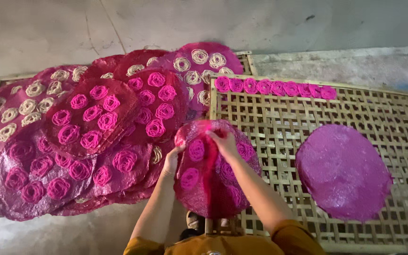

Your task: The person lifts pink coiled rosette decorations off a glossy plastic sheet, peeling each one free by hand, and lays them in rows on a bamboo lattice drying rack. They work through several sheets one at a time, stacking finished sheets aside and continuing with the next.

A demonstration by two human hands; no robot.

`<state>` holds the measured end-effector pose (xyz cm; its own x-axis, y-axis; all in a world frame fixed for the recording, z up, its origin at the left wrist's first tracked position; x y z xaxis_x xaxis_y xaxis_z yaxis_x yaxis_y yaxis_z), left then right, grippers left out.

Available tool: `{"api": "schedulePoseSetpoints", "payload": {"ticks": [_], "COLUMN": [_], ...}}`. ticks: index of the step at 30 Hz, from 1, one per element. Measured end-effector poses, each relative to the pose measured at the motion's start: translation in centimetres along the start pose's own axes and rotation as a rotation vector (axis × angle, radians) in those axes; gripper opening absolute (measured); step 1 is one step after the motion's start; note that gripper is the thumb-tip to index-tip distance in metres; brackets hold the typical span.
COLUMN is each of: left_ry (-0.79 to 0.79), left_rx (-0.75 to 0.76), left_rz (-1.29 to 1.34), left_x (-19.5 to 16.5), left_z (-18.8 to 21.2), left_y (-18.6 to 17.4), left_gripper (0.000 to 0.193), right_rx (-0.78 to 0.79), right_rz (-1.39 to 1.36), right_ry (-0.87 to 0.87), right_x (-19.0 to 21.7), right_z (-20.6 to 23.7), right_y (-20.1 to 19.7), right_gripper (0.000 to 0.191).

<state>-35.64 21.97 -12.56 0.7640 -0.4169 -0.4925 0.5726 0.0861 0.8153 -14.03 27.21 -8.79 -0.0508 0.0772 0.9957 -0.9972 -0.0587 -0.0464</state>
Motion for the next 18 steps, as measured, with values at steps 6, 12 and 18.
{"api": "schedulePoseSetpoints", "payload": {"ticks": [6, 12, 18], "left_ry": [0.052, -0.012, 0.22], "left_rx": [-0.065, 0.008, -0.23], "left_rz": [-0.195, -0.092, -0.34], "left_x": [-0.8, -1.4, -3.7], "left_z": [-0.5, 0.7, -0.2], "left_y": [-0.8, 1.8, -0.9], "left_gripper": [0.047, 0.051, 0.053], "right_rx": [-0.125, -0.024, -0.148], "right_rz": [0.127, 0.08, -0.146], "right_ry": [0.229, 0.183, 0.409], "right_x": [-1.6, -3.0, -1.7], "right_z": [-1.2, -1.6, -2.8], "right_y": [0.8, 0.8, -1.6], "right_gripper": [0.015, 0.014, 0.019]}}
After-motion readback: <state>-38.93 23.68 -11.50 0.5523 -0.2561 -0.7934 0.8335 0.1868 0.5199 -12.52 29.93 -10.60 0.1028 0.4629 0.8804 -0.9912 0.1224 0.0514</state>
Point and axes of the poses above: each hand's wrist, its own z-axis away from the middle knuckle, its own y-axis out of the palm, x = y × z, the point moved 2 cm from there along -z, towards the middle knuckle, and after that the axes turned 2 degrees about y, right-handed, at the moved point
